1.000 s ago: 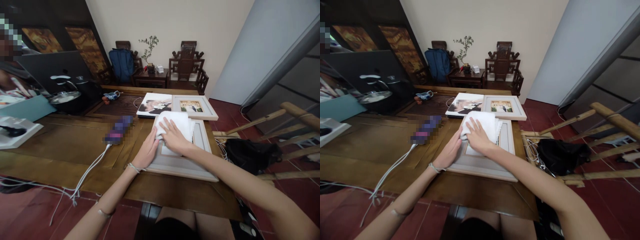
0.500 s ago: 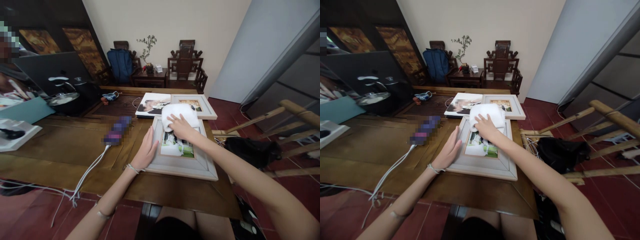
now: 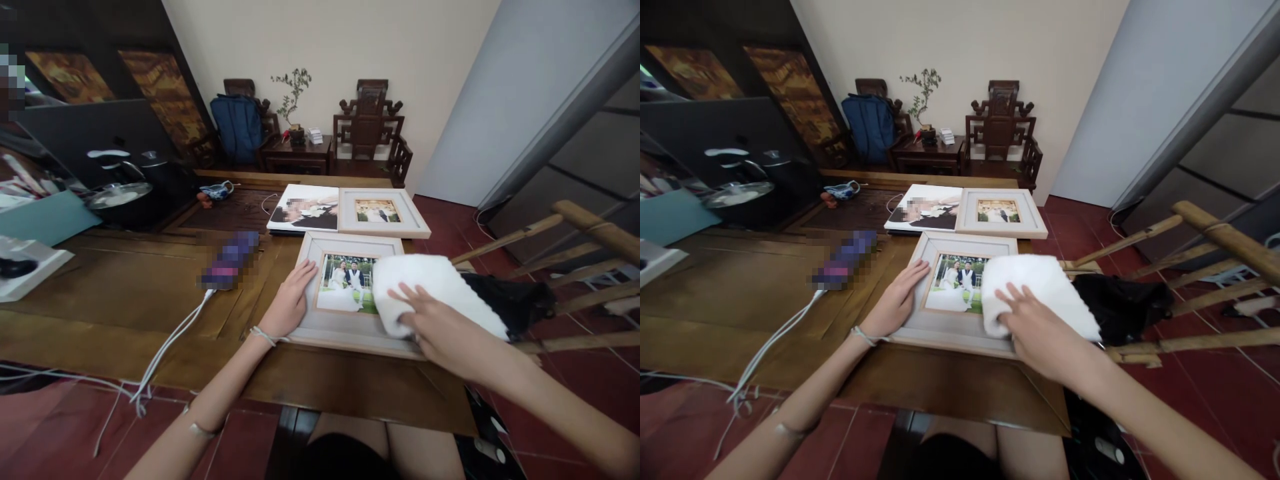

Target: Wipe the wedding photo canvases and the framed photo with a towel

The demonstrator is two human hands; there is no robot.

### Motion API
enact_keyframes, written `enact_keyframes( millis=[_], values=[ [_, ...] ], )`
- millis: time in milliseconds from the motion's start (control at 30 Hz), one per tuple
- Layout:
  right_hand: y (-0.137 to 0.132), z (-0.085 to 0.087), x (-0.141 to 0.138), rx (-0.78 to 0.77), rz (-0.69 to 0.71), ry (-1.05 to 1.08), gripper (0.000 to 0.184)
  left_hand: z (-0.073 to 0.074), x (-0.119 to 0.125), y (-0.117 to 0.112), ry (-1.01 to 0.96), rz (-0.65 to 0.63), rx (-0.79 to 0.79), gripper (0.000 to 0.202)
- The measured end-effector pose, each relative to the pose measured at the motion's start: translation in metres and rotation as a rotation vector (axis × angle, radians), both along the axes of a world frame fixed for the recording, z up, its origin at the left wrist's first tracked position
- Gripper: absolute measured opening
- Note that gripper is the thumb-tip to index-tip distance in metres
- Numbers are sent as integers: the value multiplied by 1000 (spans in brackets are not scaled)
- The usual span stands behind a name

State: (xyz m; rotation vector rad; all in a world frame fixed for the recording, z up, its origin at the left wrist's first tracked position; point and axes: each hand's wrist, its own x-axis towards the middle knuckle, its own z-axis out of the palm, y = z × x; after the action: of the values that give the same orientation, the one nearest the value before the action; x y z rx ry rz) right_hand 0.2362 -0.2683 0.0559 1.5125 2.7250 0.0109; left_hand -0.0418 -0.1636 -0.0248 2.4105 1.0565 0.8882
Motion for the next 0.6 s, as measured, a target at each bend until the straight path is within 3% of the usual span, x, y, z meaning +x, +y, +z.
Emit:
enact_keyframes(
  millis=[67, 133, 367, 433, 500, 600],
  values=[
    [-18, 4, -8, -50, 9, 17, 42, 0, 0, 0, 26, 7, 4, 54],
    [-16, 5, -10, -54, -9, 18, 42, 2, 1, 0, 35, 4, -1, 50],
    [80, -6, 5, 166, -155, -81, 45, 7, 3, -2, 29, 16, -20, 43],
    [90, -12, 6, 211, -139, -119, 46, 7, 3, -2, 24, 32, -15, 42],
    [79, -16, 3, 218, -102, -141, 45, 6, 4, -2, 20, 47, -10, 42],
    [31, -15, -8, 179, -58, -139, 41, 6, 5, -2, 26, 67, -6, 42]
  ],
)
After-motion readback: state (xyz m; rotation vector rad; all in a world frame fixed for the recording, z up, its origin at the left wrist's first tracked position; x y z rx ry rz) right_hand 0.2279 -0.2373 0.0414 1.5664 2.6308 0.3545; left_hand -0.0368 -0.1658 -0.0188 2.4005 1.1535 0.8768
